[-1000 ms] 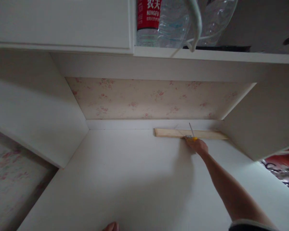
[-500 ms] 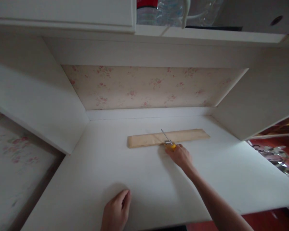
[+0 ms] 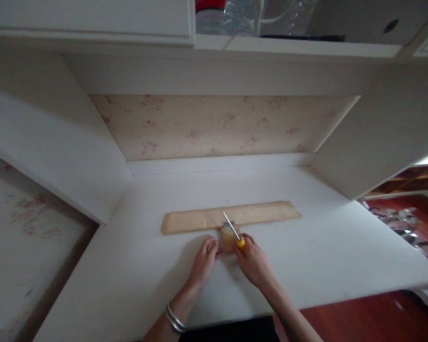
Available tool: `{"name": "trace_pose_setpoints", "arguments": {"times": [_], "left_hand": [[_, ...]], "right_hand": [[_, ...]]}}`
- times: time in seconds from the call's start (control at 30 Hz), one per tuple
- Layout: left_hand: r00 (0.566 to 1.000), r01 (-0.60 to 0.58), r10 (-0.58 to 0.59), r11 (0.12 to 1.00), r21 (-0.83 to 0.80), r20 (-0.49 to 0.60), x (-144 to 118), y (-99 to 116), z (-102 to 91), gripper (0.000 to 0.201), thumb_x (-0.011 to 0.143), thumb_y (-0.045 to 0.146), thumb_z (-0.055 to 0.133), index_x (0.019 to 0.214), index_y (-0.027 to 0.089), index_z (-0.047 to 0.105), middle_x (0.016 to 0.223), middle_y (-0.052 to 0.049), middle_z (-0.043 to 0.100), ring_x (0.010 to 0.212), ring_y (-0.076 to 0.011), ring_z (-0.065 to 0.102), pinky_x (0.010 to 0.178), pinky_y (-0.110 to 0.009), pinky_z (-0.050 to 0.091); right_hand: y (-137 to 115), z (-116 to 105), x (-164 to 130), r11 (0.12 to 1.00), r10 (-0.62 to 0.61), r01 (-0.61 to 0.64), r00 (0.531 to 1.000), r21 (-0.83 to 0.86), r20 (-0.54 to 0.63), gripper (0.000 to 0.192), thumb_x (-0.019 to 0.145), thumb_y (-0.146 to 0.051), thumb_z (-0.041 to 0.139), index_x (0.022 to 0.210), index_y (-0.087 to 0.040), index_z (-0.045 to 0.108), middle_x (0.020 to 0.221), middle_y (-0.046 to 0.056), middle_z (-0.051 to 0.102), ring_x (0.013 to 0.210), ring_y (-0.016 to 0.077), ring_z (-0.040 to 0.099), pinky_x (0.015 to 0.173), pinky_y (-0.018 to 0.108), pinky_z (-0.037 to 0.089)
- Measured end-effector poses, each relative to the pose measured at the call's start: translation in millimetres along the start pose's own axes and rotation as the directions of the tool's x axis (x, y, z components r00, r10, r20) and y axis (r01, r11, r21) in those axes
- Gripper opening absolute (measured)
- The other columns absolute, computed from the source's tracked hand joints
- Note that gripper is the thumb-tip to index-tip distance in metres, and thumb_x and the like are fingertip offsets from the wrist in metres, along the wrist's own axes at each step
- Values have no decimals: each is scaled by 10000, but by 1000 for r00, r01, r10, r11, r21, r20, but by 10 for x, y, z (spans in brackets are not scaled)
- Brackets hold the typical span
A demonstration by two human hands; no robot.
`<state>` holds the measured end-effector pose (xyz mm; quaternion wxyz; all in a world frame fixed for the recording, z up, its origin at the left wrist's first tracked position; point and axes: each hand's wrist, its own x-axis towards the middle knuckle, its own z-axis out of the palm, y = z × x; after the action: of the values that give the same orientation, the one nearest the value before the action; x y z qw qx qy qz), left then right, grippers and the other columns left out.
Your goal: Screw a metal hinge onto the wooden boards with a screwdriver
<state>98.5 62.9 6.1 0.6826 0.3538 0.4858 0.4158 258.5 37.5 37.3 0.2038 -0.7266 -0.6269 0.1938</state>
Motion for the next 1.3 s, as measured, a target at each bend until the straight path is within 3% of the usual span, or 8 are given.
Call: {"name": "trace_pose_setpoints", "arguments": {"times": [0.1,0.23,0.4,0.5,0.63,0.77,1.03,1.3], "left_hand": [[998,-16,12,997,75,55,85,51,79,452,760,471,647,1050,133,574,1065,-137,619,936,-223,605,795,-300,491],[990,-70,30,953,295,135,189,133,181,369,772,476,582,887,126,597,786,-57,622,693,-161,575,595,-240,432],[999,-30,14,926,377,45,344,101,292,323,761,464,578,775,144,537,673,-32,575,599,-151,539,503,-233,390],[998,26,-39,962,273,44,367,63,298,345,723,464,621,827,153,516,844,-83,610,749,-208,595,535,-261,472],[998,47,-53,979,199,25,287,37,245,359,719,456,644,853,158,496,884,-92,592,800,-237,605,558,-314,534],[999,35,-29,983,181,-36,171,-9,168,349,745,451,639,878,158,505,889,-87,572,834,-239,600,564,-314,556],[1000,9,-6,978,209,-14,76,-67,52,356,773,473,610,906,159,507,960,-106,581,905,-265,605,580,-329,577],[996,63,-71,989,138,59,86,-21,-2,405,740,487,642,928,154,508,978,-116,602,902,-273,611,618,-372,580]], "right_hand": [[145,-91,-111,973,122,-117,992,199,-13,367,904,-500,341,989,-176,490,1073,150,599,893,248,614,746,332,447],[284,-275,-350,761,347,-435,900,482,264,450,849,-650,343,853,-211,443,533,-8,532,474,176,528,468,268,400],[360,-445,-704,611,341,-471,882,636,326,477,782,-684,469,813,-208,486,479,-55,438,433,127,444,421,223,356],[400,-535,-847,584,324,-430,901,689,287,510,727,-646,593,951,-188,575,625,0,571,537,161,542,488,249,440],[407,-691,-892,616,268,-295,950,731,157,596,760,-509,662,1258,-215,519,1124,85,621,920,237,606,776,318,509],[284,-808,-792,643,196,-179,978,745,66,445,788,-432,680,1176,-237,584,1244,77,564,1097,267,541,961,371,428],[-113,-915,-427,602,219,152,913,784,-345,277,828,-360,672,1038,-213,569,1054,83,633,678,171,613,610,305,525],[-286,-974,-32,688,100,173,939,705,-328,269,833,-408,658,994,-201,596,946,64,640,626,152,588,523,269,497]]}}
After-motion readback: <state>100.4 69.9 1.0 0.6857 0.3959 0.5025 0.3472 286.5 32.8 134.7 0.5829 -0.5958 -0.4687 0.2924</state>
